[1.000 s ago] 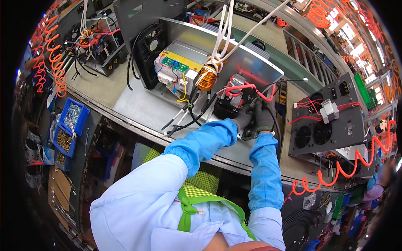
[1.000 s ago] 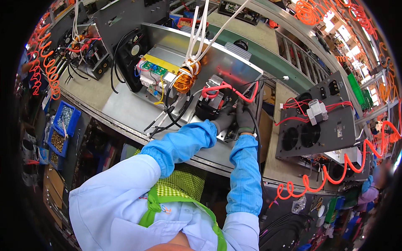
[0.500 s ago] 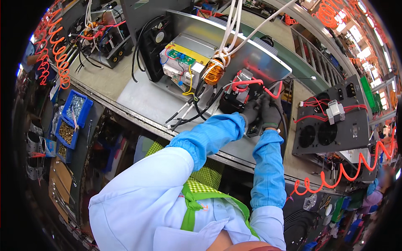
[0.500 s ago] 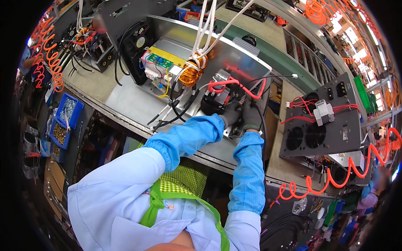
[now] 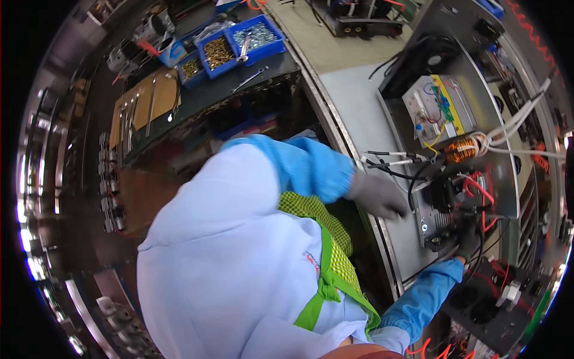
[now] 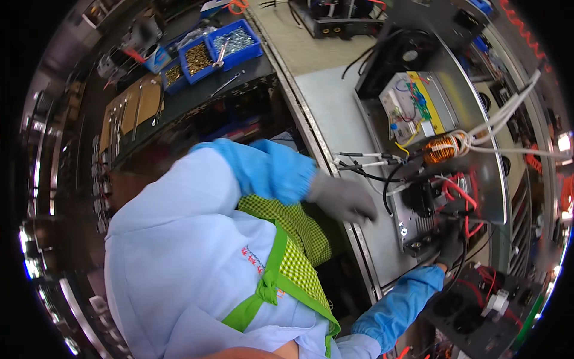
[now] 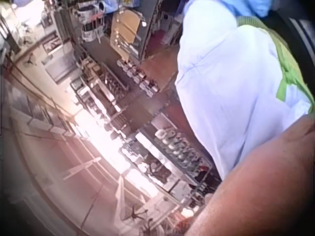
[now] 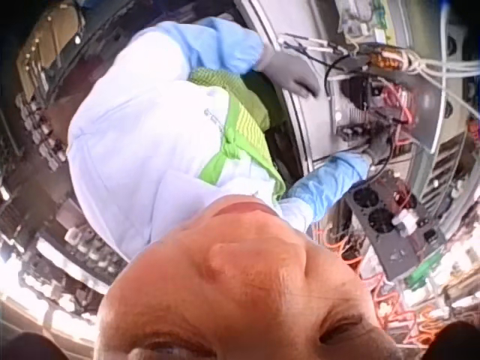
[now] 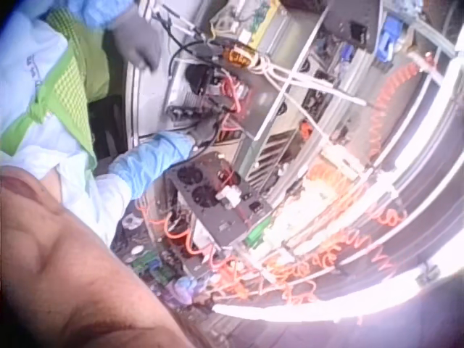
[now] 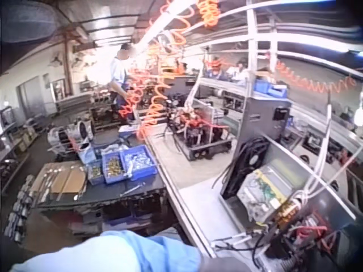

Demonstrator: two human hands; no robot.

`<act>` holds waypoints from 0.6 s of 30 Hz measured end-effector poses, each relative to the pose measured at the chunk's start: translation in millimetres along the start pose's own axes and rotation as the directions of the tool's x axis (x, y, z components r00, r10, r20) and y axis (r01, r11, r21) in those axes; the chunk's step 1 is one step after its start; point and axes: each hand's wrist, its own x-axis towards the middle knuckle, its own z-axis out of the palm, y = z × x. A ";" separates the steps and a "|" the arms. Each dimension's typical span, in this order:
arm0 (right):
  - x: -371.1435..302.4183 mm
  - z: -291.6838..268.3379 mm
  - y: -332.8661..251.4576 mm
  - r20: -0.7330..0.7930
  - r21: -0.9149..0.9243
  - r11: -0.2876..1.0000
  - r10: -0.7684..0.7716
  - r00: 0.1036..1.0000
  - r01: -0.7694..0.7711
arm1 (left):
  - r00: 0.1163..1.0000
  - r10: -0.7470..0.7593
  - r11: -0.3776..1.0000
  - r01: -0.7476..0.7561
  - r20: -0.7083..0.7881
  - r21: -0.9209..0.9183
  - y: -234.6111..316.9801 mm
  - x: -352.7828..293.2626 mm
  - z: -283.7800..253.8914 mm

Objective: Assemble electrical components into a chassis using tools and wire management.

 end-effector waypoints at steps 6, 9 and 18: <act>-14.2 12.9 -10.1 -0.071 -0.124 0.992 -0.011 0.997 0.002 | 0.578 -0.479 0.387 0.815 -0.661 0.432 7.0 -180.6 -141.7; -17.8 20.1 -11.2 -0.187 -0.055 0.995 -0.089 0.978 0.080 | 0.411 -0.250 0.106 0.912 -0.877 0.397 22.1 -253.5 -193.1; -22.1 14.7 -5.4 -0.228 -0.051 0.991 -0.134 0.964 0.125 | -0.201 -0.635 -0.274 0.961 -0.746 -0.025 -83.0 -321.8 -272.2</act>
